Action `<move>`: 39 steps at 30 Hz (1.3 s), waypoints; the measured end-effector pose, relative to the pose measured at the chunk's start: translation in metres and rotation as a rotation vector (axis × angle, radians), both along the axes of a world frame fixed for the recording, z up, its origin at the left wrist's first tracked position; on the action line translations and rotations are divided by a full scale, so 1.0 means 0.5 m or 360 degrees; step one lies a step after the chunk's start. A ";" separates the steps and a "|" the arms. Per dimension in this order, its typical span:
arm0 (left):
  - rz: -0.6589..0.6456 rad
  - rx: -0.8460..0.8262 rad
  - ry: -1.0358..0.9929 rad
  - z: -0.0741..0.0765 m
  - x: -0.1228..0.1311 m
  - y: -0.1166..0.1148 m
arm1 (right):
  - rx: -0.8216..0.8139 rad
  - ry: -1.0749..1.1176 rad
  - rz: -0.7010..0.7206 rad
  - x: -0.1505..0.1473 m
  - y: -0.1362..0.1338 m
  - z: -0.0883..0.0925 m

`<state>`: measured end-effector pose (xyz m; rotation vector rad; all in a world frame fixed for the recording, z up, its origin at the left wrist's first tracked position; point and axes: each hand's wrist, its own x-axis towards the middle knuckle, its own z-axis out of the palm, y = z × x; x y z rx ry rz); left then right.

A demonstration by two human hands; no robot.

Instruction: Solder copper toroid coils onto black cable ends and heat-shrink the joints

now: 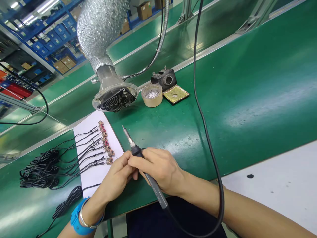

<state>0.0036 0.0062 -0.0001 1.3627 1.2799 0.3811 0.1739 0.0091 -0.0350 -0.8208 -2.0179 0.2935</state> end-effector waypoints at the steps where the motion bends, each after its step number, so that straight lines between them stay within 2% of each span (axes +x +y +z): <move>1: -0.0051 0.0084 0.0093 0.006 0.001 0.000 | -0.0015 0.0016 -0.0038 0.000 -0.001 -0.001; 4: -0.0129 0.0256 0.0269 0.021 0.001 0.003 | -0.0154 0.0111 -0.0116 0.002 -0.004 -0.003; 7: -0.0138 0.0199 0.0219 0.023 0.000 0.005 | -0.0303 0.0187 -0.0103 0.002 -0.009 -0.005; 18: 0.0096 0.0030 0.0000 -0.010 0.003 0.001 | -0.0526 0.0281 -0.0086 0.005 -0.013 -0.002; 27: 0.0192 -0.0044 -0.0133 -0.019 0.008 -0.003 | -0.0415 0.0327 0.0010 -0.001 -0.009 0.000; 30: 0.0237 -0.0197 -0.0254 -0.019 0.009 0.000 | -0.0383 0.0282 0.0046 -0.001 -0.008 -0.001; 35: 0.0265 -0.0612 -0.0478 -0.009 0.014 0.005 | -0.0298 0.0204 0.0142 0.002 -0.007 -0.012; 39: 0.0428 -0.0612 -0.0595 -0.011 0.023 0.005 | -0.0205 0.0202 0.0049 0.010 -0.004 -0.011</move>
